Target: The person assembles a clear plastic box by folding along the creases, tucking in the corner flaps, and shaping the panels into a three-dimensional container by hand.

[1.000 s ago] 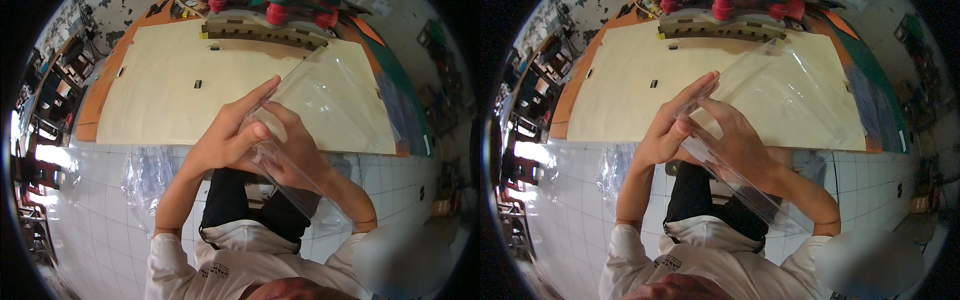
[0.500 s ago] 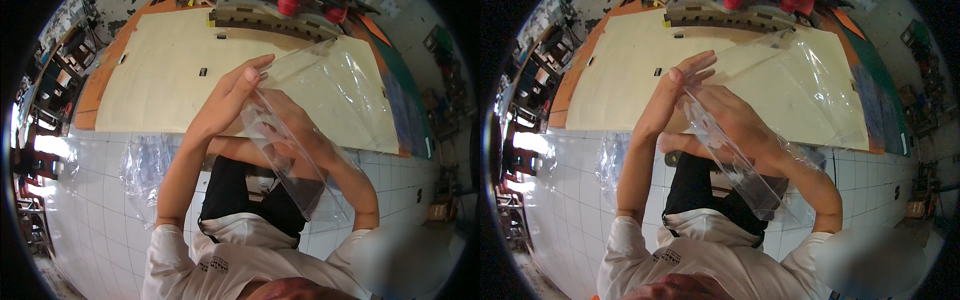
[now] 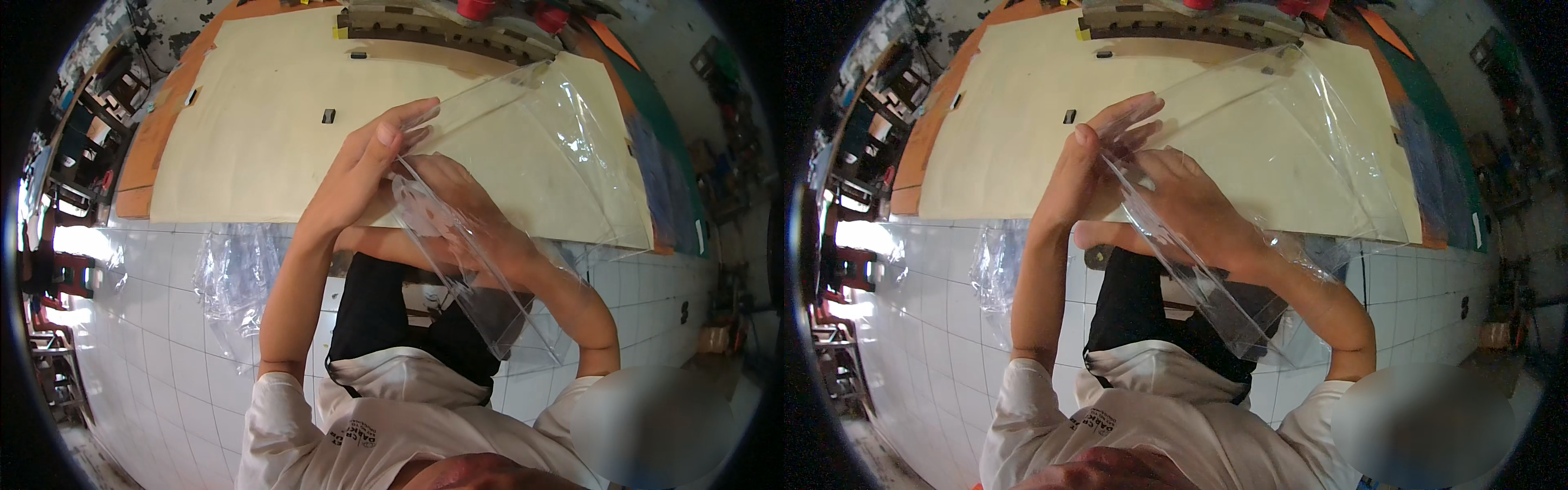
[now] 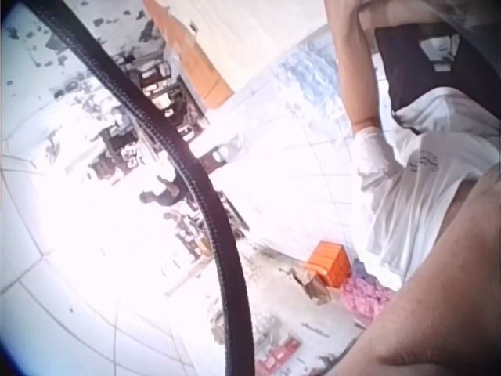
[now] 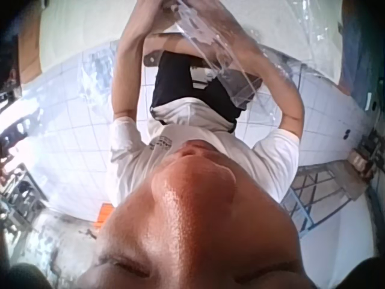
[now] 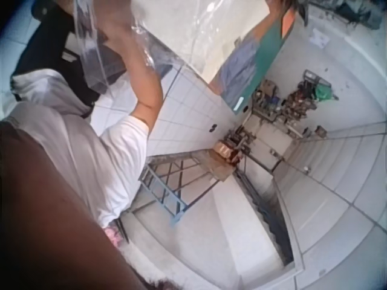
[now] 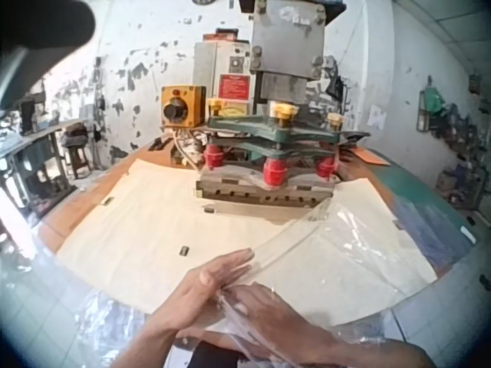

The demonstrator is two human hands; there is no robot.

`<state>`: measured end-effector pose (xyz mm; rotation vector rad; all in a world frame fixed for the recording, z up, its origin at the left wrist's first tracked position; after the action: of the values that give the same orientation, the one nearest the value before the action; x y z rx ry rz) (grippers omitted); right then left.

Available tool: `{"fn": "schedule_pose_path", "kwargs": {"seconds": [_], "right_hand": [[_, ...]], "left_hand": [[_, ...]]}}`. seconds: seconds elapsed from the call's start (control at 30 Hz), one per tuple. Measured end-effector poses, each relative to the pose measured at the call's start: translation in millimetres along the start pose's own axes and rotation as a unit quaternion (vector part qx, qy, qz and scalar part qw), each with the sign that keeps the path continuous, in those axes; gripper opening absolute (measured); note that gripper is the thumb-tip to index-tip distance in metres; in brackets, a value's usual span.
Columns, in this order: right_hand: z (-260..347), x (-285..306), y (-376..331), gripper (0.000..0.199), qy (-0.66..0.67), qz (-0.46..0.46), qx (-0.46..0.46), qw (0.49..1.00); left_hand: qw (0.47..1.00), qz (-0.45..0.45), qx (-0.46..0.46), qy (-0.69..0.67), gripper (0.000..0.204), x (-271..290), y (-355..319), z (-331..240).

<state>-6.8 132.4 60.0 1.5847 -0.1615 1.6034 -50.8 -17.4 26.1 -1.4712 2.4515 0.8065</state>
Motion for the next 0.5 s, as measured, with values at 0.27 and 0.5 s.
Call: {"fn": "schedule_pose_path", "kwargs": {"seconds": [0.27, 0.5], "right_hand": [[-17.0, -12.3, -16.8, 0.057, -0.048, 0.051, 0.024, 0.997], [-9.0, -6.1, -9.4, 0.061, 0.006, 0.1, -0.006, 0.995]], "left_hand": [[0.994, -0.085, -0.025, 0.056, 0.071, -6.3, -20.0, 1.3], [0.994, -0.091, -0.042, -0.038, 0.069, -5.2, -20.7, 11.7]]}}
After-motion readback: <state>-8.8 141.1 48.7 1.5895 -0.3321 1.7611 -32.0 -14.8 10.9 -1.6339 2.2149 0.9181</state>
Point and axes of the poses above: each hand's wrist, its own y-axis towards the middle knuckle, its own x-axis out of the back of the hand, z = x × y, the point moved 2 cm from there along y, towards the middle knuckle, and after that the axes turned 14 degrees about -y, right-handed, at the moved point
